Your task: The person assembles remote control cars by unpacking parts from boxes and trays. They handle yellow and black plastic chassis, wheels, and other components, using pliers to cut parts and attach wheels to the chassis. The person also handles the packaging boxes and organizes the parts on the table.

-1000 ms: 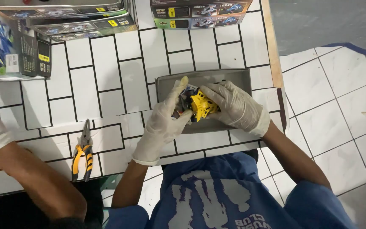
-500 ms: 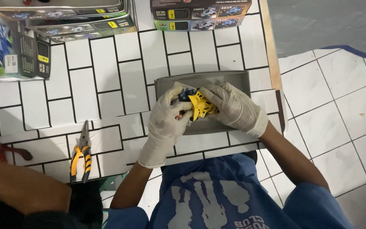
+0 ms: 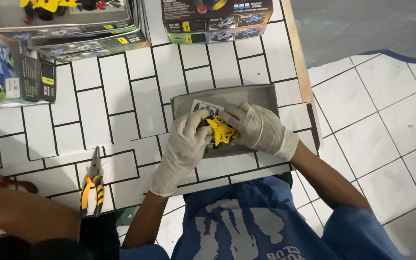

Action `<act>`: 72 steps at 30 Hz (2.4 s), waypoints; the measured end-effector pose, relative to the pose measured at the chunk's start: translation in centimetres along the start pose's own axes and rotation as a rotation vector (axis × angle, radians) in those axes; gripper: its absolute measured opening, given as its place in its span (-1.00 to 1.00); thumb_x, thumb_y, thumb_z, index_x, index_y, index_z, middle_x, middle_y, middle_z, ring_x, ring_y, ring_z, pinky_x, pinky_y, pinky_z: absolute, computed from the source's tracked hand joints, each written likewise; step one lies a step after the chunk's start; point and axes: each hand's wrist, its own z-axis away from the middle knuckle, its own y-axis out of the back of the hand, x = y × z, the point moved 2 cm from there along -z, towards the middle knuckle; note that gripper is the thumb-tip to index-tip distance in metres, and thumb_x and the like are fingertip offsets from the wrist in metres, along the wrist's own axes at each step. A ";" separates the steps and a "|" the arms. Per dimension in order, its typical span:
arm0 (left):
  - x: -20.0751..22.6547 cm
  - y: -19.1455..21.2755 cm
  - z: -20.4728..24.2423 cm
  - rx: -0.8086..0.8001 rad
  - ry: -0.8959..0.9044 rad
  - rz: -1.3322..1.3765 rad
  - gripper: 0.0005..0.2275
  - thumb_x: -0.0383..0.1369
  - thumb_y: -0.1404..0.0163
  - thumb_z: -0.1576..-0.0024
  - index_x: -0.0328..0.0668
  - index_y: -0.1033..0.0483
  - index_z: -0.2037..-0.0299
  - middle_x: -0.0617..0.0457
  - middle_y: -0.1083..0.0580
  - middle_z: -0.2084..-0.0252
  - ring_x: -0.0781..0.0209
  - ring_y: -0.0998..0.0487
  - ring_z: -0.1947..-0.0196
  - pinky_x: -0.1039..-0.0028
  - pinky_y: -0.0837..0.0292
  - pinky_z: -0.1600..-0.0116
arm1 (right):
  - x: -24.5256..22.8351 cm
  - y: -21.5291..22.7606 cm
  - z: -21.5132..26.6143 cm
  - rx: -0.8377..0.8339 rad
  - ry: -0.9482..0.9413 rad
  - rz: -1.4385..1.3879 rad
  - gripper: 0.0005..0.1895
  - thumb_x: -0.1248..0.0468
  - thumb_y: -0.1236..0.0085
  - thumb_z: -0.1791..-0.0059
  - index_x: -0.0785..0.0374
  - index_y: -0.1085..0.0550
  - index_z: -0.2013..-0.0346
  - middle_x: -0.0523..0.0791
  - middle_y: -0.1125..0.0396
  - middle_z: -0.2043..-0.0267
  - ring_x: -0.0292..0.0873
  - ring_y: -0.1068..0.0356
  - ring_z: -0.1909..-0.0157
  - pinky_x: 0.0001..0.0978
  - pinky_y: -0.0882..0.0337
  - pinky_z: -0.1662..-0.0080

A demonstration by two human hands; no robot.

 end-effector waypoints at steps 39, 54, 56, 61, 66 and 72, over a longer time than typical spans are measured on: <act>0.0 2.1 0.3 0.099 0.351 0.415 -0.80 -0.39 -0.29 -0.03 -0.29 -0.60 0.22 -0.14 -0.59 0.30 -0.18 -0.61 0.22 0.14 -0.55 0.08 | 2.2 1.0 0.7 0.133 -0.049 -0.254 0.07 -0.09 -0.56 0.45 0.12 -0.41 -0.31 -0.05 -0.40 -0.02 0.06 -0.36 -0.11 -0.26 -0.45 -0.18; 3.7 4.7 -5.3 0.152 0.205 1.159 -0.16 -0.23 -0.42 0.08 -0.09 -0.24 -0.43 -0.05 -0.41 -0.32 0.04 -0.45 -0.31 0.28 -0.27 -0.42 | -0.2 3.5 2.2 0.301 -0.400 -0.807 -0.03 -0.12 -0.62 0.47 0.16 -0.45 -0.12 -0.08 -0.47 0.03 0.02 -0.43 -0.09 -0.18 -0.39 -0.17; 4.2 6.5 -6.1 0.013 0.542 1.616 -0.50 -0.80 -0.16 0.01 -0.40 -0.42 -0.18 -0.24 -0.53 -0.10 0.00 -0.62 -0.03 0.34 -0.54 -0.18 | -0.3 3.5 2.7 0.338 -0.463 -0.755 -0.46 -0.12 -0.51 0.25 0.10 -0.59 0.15 -0.16 -0.53 0.24 -0.07 -0.53 0.11 -0.26 -0.51 0.01; 2.1 5.7 -5.1 0.279 0.102 0.877 -0.67 -0.55 -0.18 -0.09 -0.22 -0.53 -0.08 -0.02 -0.55 0.12 0.08 -0.58 0.27 0.40 -0.51 0.19 | 0.4 4.4 2.9 0.542 -0.423 -1.260 -0.54 0.01 -0.45 0.19 0.27 -0.59 0.19 -0.02 -0.49 0.32 -0.12 -0.51 0.32 -0.33 -0.54 0.20; 1.0 6.8 -4.8 0.430 -0.204 0.064 -0.74 -0.39 -0.10 -0.17 0.15 -0.60 -0.05 0.25 -0.44 0.30 0.31 -0.41 0.44 0.52 -0.40 0.31 | 0.7 4.8 3.3 0.328 -0.162 -1.474 -0.28 0.05 -0.41 0.21 0.35 -0.48 -0.16 0.19 -0.46 -0.07 0.14 -0.47 -0.12 -0.02 -0.49 -0.09; 1.1 8.5 -5.7 0.503 -0.253 -0.118 -0.92 -0.39 -0.06 -0.25 0.10 -0.55 0.13 0.18 -0.37 0.32 0.27 -0.37 0.39 0.55 -0.41 0.32 | 1.2 3.5 3.0 0.102 -0.300 -1.640 0.40 -0.37 -0.37 0.52 0.48 -0.23 -0.35 0.17 -0.40 -0.03 0.00 -0.53 0.12 -0.29 -0.67 0.25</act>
